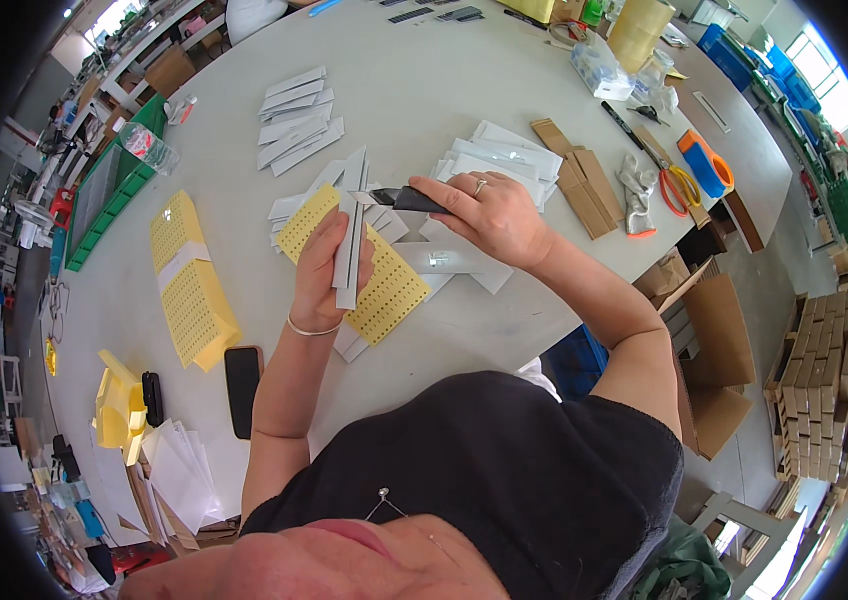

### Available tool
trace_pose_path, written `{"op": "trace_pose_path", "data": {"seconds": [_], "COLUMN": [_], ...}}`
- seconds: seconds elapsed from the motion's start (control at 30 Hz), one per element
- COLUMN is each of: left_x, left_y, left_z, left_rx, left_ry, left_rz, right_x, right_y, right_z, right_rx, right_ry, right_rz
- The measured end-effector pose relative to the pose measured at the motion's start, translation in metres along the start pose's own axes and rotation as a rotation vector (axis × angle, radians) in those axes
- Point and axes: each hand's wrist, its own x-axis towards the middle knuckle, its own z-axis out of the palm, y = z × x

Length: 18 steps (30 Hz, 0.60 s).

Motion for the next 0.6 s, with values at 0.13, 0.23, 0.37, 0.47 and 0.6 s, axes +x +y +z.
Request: {"op": "trace_pose_path", "data": {"seconds": [0.13,0.23,0.37,0.47,0.6], "left_x": [-0.003,-0.003,0.000,-0.001,-0.003], "left_y": [-0.003,-0.006,-0.007,-0.007,-0.011], "left_z": [-0.007,-0.009,-0.005,0.002,0.005], "left_rx": [-0.046,-0.081,-0.021,0.118,0.284], "left_ry": [-0.154,-0.170,-0.049,0.042,0.057], "left_rz": [-0.032,-0.028,-0.017,-0.014,0.009], "right_x": [0.004,0.001,-0.004,0.002,0.023], "right_y": [0.009,0.011,0.009,0.001,0.001], "right_z": [-0.001,0.004,0.010,0.016,0.012], "right_rx": [-0.018,-0.014,0.026,0.402,1.110], "right_ry": [0.096,0.119,0.176,0.287,0.065], "right_rz": [0.102,0.117,0.123,0.307,0.793]}}
